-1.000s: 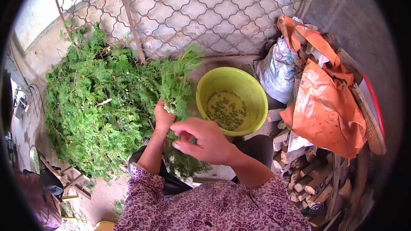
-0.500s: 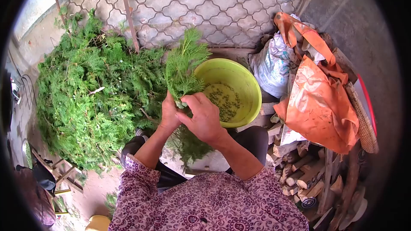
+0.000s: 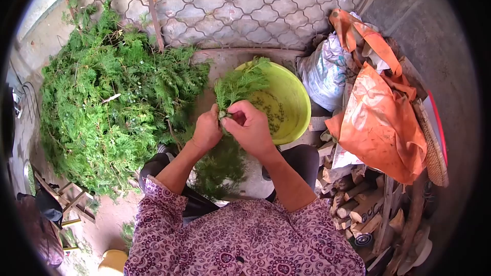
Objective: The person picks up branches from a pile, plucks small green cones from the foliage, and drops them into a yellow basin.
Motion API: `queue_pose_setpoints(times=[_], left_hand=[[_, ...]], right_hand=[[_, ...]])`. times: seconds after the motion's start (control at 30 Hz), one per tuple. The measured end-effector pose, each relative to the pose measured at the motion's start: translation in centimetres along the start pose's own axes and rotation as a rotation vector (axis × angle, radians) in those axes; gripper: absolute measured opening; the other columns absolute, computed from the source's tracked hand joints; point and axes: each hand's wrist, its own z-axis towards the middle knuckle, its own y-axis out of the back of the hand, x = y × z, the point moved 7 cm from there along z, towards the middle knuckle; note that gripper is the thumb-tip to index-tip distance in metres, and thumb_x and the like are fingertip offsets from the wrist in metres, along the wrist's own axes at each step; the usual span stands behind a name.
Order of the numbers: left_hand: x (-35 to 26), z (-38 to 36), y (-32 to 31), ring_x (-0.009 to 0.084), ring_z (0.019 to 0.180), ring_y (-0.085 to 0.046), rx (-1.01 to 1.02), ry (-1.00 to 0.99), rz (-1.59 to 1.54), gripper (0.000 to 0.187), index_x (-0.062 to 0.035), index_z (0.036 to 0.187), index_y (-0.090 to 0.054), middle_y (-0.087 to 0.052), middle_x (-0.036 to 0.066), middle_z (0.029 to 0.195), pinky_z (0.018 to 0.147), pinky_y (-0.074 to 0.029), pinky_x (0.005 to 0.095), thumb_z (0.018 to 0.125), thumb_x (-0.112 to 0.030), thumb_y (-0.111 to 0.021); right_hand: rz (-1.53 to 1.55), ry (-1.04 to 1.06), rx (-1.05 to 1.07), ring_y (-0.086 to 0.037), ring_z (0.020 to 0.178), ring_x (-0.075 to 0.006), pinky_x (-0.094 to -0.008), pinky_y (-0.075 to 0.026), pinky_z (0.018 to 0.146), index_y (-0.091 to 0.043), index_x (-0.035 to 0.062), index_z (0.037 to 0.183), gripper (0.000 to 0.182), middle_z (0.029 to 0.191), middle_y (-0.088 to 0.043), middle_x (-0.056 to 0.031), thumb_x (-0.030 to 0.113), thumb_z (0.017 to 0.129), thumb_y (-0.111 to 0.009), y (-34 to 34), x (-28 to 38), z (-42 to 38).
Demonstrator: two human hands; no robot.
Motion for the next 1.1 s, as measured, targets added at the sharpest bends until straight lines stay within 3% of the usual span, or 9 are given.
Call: queue_pose_setpoints(times=[0.1,0.27,0.37,0.63,0.7,0.73,0.8,0.9,1.1], left_hand=[[-0.4,-0.1,-0.4,0.0390,0.068,-0.057,0.047,-0.015,0.094,0.024,-0.0004,0.089,-0.042,-0.058,0.022,0.072,0.061,-0.046,0.0460,0.070,-0.009,-0.054],[-0.2,0.1,-1.4,0.0382,0.070,-0.058,0.126,0.006,0.148,0.020,-0.0026,0.088,-0.042,-0.059,0.021,0.074,0.063,-0.046,0.0460,0.071,-0.007,-0.052],[1.1,0.8,-2.2,0.0383,0.070,-0.058,0.154,0.039,0.219,0.018,-0.0030,0.088,-0.041,-0.060,0.020,0.075,0.063,-0.046,0.0461,0.073,-0.007,-0.049],[0.4,0.7,-3.6,0.0381,0.068,-0.059,0.238,0.050,0.232,0.013,-0.0030,0.087,-0.042,-0.060,0.020,0.072,0.061,-0.046,0.0466,0.076,-0.009,-0.046],[0.4,0.6,-3.7,0.0379,0.067,-0.059,0.241,0.057,0.227,0.013,-0.0031,0.087,-0.042,-0.060,0.020,0.072,0.061,-0.046,0.0468,0.076,-0.009,-0.046],[0.1,0.6,-3.5,0.0378,0.067,-0.059,0.232,0.050,0.231,0.013,-0.0031,0.087,-0.041,-0.060,0.019,0.072,0.061,-0.046,0.0468,0.077,-0.010,-0.045],[-0.3,0.8,-3.2,0.0378,0.067,-0.059,0.221,0.042,0.233,0.013,-0.0031,0.087,-0.041,-0.060,0.019,0.072,0.060,-0.046,0.0468,0.077,-0.010,-0.045],[-0.2,0.8,-2.9,0.0379,0.067,-0.059,0.224,0.042,0.236,0.012,-0.0029,0.087,-0.041,-0.060,0.019,0.072,0.060,-0.046,0.0467,0.077,-0.010,-0.045],[-0.2,0.6,-3.1,0.0370,0.066,-0.059,0.199,0.003,0.252,0.013,-0.0027,0.086,-0.041,-0.060,0.019,0.072,0.060,-0.047,0.0459,0.078,-0.012,-0.045]], right_hand=[[0.112,-0.009,-0.050,-0.047,0.064,-0.0024,-0.0174,-0.039,0.055,-0.052,0.0029,0.088,0.014,0.075,-0.052,0.0023,0.001,0.077,-0.060,0.7,-0.6,0.1],[0.407,-0.394,0.059,-0.043,0.047,-0.0062,-0.0194,-0.035,0.044,-0.051,0.0035,0.085,0.005,0.063,-0.051,-0.0018,0.008,0.082,-0.051,1.1,-2.6,-1.2],[0.606,-0.421,0.214,-0.044,0.049,-0.0058,-0.0182,-0.034,0.043,-0.051,0.0033,0.080,0.009,0.062,-0.050,-0.0024,0.011,0.084,-0.047,0.8,-0.9,-2.6],[0.765,-0.534,0.091,-0.048,0.052,-0.0063,-0.0175,-0.034,0.041,-0.050,0.0057,0.080,0.014,0.061,-0.051,-0.0026,0.016,0.088,-0.045,2.0,-1.5,-2.9],[0.439,-0.447,0.021,-0.046,0.054,-0.0055,-0.0187,-0.035,0.043,-0.050,0.0056,0.075,0.017,0.062,-0.049,-0.0009,0.019,0.085,-0.053,2.2,-3.0,-2.8],[0.440,-0.449,0.020,-0.046,0.054,-0.0055,-0.0187,-0.035,0.043,-0.050,0.0056,0.075,0.017,0.062,-0.049,-0.0009,0.019,0.085,-0.053,1.9,-3.8,-2.8],[-0.309,0.070,-0.116,-0.041,0.052,-0.0054,-0.0206,-0.035,0.045,-0.049,0.0037,0.075,0.024,0.059,-0.045,0.0008,0.023,0.079,-0.063,3.2,-1.7,-2.0],[-0.179,-0.102,-0.174,-0.037,0.050,-0.0057,-0.0222,-0.035,0.045,-0.049,0.0025,0.073,0.031,0.055,-0.042,0.0021,0.027,0.075,-0.068,3.6,-3.3,-2.3],[-0.413,-0.038,-0.139,-0.039,0.048,-0.0070,-0.0237,-0.036,0.044,-0.050,0.0025,0.072,0.031,0.052,-0.043,-0.0007,0.028,0.075,-0.068,3.2,-2.8,-2.5]])
